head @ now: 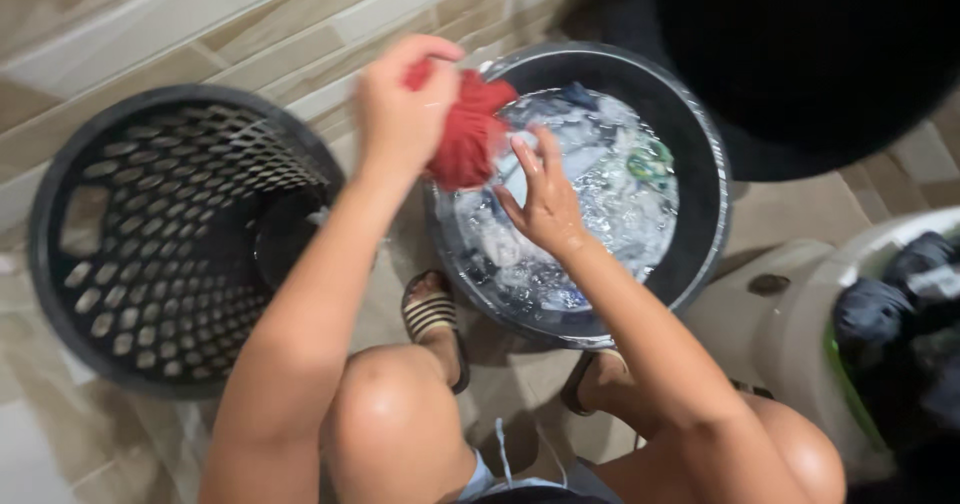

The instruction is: The person is hand-washing clothes in a black basin filled with soapy water. They repeatedly submerge, agitate, and wring out various garments, then place them into a black laundry basket beside them.

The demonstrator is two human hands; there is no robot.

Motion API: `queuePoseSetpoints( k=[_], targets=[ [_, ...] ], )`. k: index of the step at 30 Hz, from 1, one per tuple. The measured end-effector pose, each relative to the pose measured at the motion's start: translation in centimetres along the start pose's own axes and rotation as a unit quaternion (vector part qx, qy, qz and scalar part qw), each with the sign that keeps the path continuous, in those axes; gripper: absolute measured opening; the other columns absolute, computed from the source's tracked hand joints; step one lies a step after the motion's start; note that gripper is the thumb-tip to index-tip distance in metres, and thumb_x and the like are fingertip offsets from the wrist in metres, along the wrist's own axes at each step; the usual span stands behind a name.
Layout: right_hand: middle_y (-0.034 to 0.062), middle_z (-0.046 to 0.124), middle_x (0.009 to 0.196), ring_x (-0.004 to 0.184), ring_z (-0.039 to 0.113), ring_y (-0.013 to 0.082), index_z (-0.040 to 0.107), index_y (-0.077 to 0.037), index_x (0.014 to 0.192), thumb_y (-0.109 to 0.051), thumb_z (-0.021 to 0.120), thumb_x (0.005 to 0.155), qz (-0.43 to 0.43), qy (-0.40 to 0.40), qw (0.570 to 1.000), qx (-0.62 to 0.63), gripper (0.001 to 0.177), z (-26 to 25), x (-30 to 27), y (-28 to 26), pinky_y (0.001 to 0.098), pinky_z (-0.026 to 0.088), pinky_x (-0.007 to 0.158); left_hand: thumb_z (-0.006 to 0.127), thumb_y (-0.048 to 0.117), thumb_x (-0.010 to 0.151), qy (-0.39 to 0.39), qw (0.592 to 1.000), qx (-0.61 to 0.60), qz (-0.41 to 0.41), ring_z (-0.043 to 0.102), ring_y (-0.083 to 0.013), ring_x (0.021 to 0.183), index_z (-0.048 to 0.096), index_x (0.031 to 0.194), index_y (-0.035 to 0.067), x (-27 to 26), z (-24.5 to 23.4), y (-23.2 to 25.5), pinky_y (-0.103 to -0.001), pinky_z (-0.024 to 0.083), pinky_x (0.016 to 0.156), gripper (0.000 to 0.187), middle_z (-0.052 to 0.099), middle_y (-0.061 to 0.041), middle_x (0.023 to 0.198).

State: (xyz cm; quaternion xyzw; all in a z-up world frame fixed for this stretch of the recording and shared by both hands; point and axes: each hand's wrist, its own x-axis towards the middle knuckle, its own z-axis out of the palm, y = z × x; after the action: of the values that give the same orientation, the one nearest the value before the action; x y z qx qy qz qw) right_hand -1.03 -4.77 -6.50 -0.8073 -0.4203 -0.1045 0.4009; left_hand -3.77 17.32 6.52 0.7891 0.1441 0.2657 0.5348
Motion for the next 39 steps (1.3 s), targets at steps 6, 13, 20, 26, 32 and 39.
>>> queuePoseSetpoints(
  k=[6,13,20,26,32,39],
  targets=[
    [0.0119,0.058,0.136,0.124,0.057,0.0370,0.058,-0.015,0.136,-0.010,0.064,0.086,0.138,-0.408,0.888,-0.160,0.051,11.8,-13.2,7.7,0.0473,0.052,0.097,0.073,0.015,0.094,0.128,0.939,0.313,0.061,0.073,-0.0315,0.086,0.076,0.105,0.013,-4.0,-14.5,-2.0,-0.042,0.056,0.075,0.012,0.075,-0.012,0.093],
    [0.0098,0.072,0.109,0.107,0.067,0.0291,0.076,-0.016,0.111,-0.020,0.070,0.086,0.283,-0.321,0.895,-0.129,0.025,12.5,-20.8,10.5,0.0482,0.051,0.093,0.073,0.013,0.087,0.000,0.949,0.304,0.078,0.062,-0.0373,0.117,0.068,0.121,0.006,-5.8,-10.2,-6.9,-0.048,0.051,0.102,0.035,0.068,-0.016,0.122],
    [0.0039,0.069,0.077,0.073,0.058,0.0125,0.075,-0.001,0.092,-0.008,0.076,0.087,0.418,-0.212,0.863,0.186,0.009,-2.6,-10.8,7.8,0.0289,0.047,0.067,0.064,0.031,0.088,-0.354,0.904,0.175,-0.163,0.068,-0.0346,0.108,0.073,0.119,0.018,-8.8,11.3,-17.6,-0.044,0.053,0.094,0.035,0.072,-0.018,0.114],
    [0.0050,0.068,0.102,0.093,0.061,0.0155,0.066,-0.003,0.100,-0.014,0.077,0.099,0.261,0.161,0.851,0.426,0.016,-13.6,-6.8,4.7,0.0306,0.049,0.092,0.043,0.072,0.098,-0.314,0.777,-0.259,-0.479,0.058,-0.0289,0.126,0.062,0.139,0.016,-14.5,23.0,-25.8,-0.045,0.044,0.104,0.072,0.064,-0.009,0.129],
    [0.0069,0.071,0.109,0.099,0.070,0.0242,0.068,-0.006,0.110,-0.023,0.079,0.092,0.236,0.182,0.954,0.038,0.026,-1.3,-9.0,8.3,0.0400,0.057,0.093,0.048,0.067,0.096,-0.200,0.584,-0.500,-0.607,0.065,-0.0279,0.113,0.065,0.130,0.009,-13.1,26.2,-19.8,-0.046,0.052,0.096,0.069,0.069,-0.012,0.123],
    [0.0193,0.068,0.106,0.098,0.067,0.0421,0.064,-0.001,0.111,-0.026,0.076,0.090,0.309,0.205,0.917,-0.148,0.035,6.2,-14.2,12.0,0.0498,0.055,0.086,0.059,0.041,0.101,-0.188,0.687,-0.479,-0.513,0.064,-0.0209,0.109,0.066,0.131,0.008,-20.2,32.7,-30.7,-0.040,0.052,0.095,0.044,0.069,-0.008,0.122]
  ],
)
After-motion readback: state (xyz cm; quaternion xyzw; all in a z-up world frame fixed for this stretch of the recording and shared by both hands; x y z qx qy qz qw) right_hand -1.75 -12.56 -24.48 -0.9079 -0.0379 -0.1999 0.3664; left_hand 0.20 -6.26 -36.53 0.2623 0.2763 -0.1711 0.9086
